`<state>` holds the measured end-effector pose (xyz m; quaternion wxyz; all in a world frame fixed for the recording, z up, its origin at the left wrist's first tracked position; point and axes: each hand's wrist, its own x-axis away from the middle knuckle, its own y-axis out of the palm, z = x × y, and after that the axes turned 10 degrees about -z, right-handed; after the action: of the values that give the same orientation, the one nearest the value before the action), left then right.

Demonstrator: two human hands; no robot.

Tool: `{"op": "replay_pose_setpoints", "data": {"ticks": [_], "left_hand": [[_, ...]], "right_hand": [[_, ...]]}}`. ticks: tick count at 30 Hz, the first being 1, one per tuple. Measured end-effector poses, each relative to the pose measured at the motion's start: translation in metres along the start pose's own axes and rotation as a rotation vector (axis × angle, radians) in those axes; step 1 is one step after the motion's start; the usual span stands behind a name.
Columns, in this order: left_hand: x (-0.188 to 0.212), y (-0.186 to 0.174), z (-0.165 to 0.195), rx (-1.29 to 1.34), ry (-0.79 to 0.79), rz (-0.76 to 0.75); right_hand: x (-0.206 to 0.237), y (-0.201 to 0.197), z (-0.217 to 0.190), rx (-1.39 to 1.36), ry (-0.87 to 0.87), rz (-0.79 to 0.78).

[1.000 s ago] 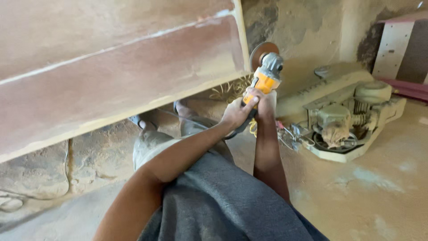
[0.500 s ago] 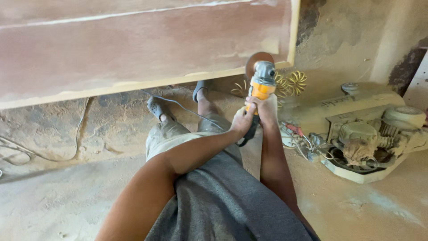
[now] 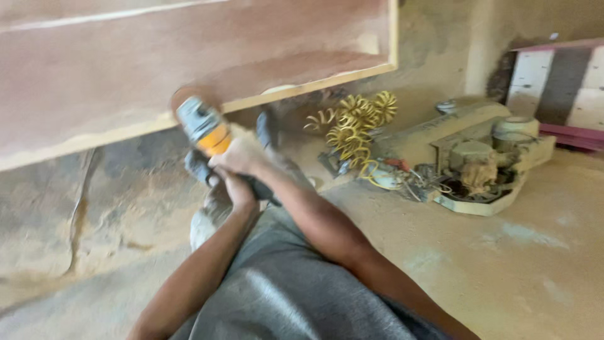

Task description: The person hand-sands a wooden furniture panel with a sanding block, then plugs in an angle grinder and power-sands the panel's surfaces and edges, moving around the piece to sand different sides.

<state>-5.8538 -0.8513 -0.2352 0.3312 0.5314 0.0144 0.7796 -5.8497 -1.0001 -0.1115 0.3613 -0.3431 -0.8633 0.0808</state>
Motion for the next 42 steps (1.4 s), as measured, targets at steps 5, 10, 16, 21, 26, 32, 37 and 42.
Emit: {"op": "replay_pose_setpoints", "data": {"ticks": [5,10,16,21,26,32,37,42], "left_hand": [[0.017,0.030,-0.027,0.091,-0.009,-0.003],[0.023,0.105,-0.073,-0.117,-0.070,-0.287],[0.000,0.217,-0.098,-0.760,-0.172,-0.483],[-0.008,0.221,-0.075,-0.894,-0.057,-0.444],[-0.012,0.133,-0.017,-0.647,0.054,-0.263],[0.000,-0.005,0.074,-0.443,0.154,-0.195],[0.007,-0.113,0.148,-0.335,0.076,-0.108],[0.001,-0.189,0.190,0.056,0.111,0.000]], "right_hand": [[0.019,-0.029,0.011,0.028,0.178,-0.200],[0.050,-0.100,0.098,-0.507,0.166,-0.069],[0.068,-0.186,0.210,-0.757,0.276,0.412],[0.052,-0.180,0.200,-0.827,0.192,0.354],[0.010,-0.093,0.103,-0.749,0.139,0.153],[-0.018,0.043,-0.015,-0.665,0.078,-0.001],[-0.045,0.152,-0.093,-0.500,-0.051,-0.115],[-0.070,0.227,-0.140,-0.025,-0.166,-0.105]]}}
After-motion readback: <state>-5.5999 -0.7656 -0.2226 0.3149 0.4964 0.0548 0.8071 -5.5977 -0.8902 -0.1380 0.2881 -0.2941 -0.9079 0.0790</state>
